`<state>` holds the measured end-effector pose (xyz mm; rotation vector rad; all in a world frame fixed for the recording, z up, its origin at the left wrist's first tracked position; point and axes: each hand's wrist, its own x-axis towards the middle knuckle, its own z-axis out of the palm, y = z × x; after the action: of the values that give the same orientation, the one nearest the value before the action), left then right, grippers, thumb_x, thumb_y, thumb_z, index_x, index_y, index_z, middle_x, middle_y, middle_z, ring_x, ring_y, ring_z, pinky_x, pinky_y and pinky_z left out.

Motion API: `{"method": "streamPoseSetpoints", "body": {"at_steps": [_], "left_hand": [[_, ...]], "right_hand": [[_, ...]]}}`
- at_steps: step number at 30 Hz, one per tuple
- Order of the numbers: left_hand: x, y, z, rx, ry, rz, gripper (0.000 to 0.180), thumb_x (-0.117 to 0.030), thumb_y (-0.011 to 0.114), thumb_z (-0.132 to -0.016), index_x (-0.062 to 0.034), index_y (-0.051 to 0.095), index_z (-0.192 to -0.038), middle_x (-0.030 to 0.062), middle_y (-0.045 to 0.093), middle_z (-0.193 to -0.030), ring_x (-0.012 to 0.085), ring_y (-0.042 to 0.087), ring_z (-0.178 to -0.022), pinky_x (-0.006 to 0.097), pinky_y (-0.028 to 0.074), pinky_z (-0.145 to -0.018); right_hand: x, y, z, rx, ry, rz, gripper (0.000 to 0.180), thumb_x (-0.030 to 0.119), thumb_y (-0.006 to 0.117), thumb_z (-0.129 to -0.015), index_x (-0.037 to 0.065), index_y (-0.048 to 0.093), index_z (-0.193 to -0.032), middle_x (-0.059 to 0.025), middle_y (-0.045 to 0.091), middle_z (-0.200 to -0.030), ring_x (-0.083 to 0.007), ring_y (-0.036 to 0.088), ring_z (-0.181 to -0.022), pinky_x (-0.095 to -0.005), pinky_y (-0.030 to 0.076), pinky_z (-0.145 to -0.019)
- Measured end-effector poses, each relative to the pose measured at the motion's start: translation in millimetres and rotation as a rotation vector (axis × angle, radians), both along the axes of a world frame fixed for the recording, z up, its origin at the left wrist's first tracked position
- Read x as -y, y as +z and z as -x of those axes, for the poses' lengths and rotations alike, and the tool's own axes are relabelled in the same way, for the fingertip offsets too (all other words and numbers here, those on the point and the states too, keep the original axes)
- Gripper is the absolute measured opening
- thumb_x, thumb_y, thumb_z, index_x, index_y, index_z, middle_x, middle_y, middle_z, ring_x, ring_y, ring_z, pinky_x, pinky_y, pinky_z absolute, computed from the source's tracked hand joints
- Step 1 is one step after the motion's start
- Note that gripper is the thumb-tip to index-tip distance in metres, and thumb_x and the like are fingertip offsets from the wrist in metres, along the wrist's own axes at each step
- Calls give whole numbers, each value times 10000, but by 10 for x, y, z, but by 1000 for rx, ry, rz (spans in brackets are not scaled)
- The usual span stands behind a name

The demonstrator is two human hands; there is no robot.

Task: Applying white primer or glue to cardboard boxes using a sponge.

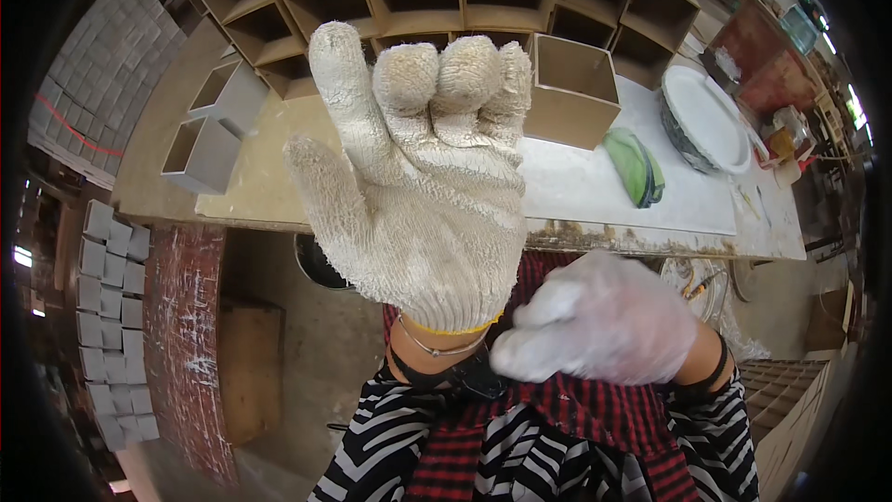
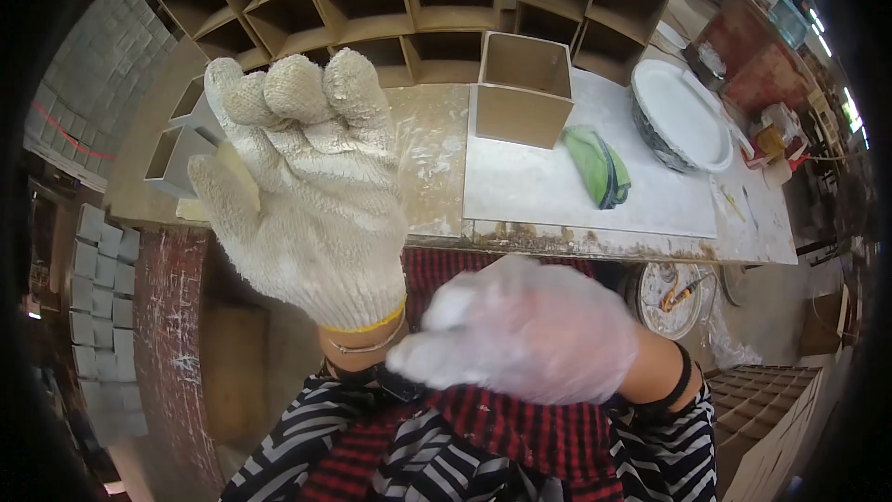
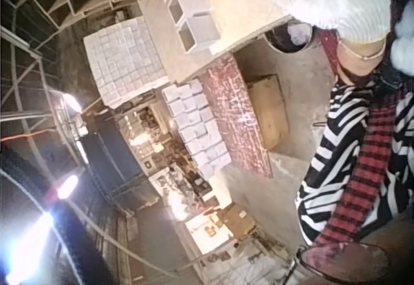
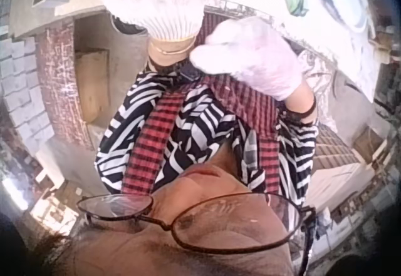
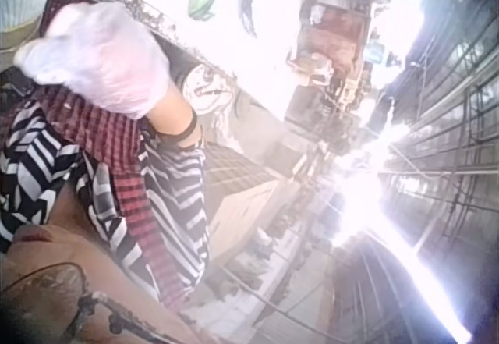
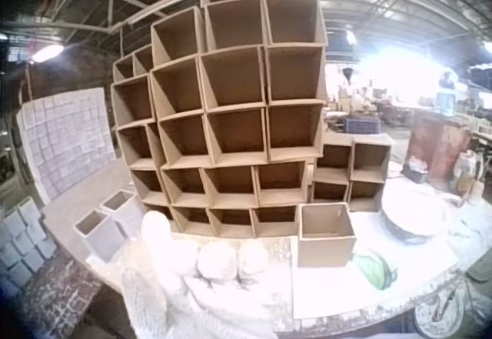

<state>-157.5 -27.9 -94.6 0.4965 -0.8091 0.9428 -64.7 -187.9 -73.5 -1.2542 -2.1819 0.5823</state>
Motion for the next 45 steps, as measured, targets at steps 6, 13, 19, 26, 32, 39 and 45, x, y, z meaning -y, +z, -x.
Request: {"method": "streamPoseSetpoints", "body": {"at_steps": [6,13,19,26,32,39,45], "left_hand": [[-17,-8,32,25,-4,-19,471,-328,537,-1077,-43,538,-1452,82,668,-1380,254,566,-1339,531,269,-1267],[20,-10,24,-23,0,20,456,-313,553,-1071,-41,549,-1438,89,677,-1364,254,579,-1330,534,306,-1251],[-16,-24,45,-29,19,58,441,-296,593,-1050,-38,575,-1406,94,692,-1336,261,601,-1308,528,336,-1232],[-88,-58,41,-22,-9,41,456,-294,616,-1034,-29,583,-1404,94,698,-1321,270,603,-1301,537,321,-1236],[-90,-88,51,-44,13,66,457,-296,619,-1030,-28,587,-1399,98,702,-1310,273,597,-1308,534,313,-1241],[-98,-63,41,-13,2,57,446,-293,611,-1037,-29,583,-1396,97,703,-1302,266,594,-1312,534,315,-1240],[-131,-72,64,-19,33,39,449,-298,593,-1047,-29,572,-1406,95,698,-1316,263,591,-1310,533,315,-1241]], "right_hand": [[0,-139,106,67,45,71,253,192,698,-884,271,730,-1123,-15,682,-827,-251,663,-668,-362,543,-543],[81,-167,76,40,-1,162,246,195,685,-899,259,731,-1132,-25,685,-794,-255,664,-648,-372,530,-531],[110,-138,41,14,5,137,308,194,642,-914,232,679,-1217,-68,656,-846,-276,682,-738,-386,565,-610],[120,-253,15,201,236,76,410,145,642,-887,218,631,-1290,-46,666,-1042,-232,673,-907,-357,580,-781],[117,-230,-18,48,87,-90,259,140,631,-905,163,683,-1157,-30,645,-892,-224,664,-771,-369,563,-632],[78,-375,77,17,187,-22,322,148,647,-864,188,650,-1183,-37,592,-930,-222,651,-796,-369,565,-692],[120,-356,-16,17,-14,-277,281,111,760,-773,196,731,-1040,5,632,-867,-188,604,-564,-330,483,-474]]}}
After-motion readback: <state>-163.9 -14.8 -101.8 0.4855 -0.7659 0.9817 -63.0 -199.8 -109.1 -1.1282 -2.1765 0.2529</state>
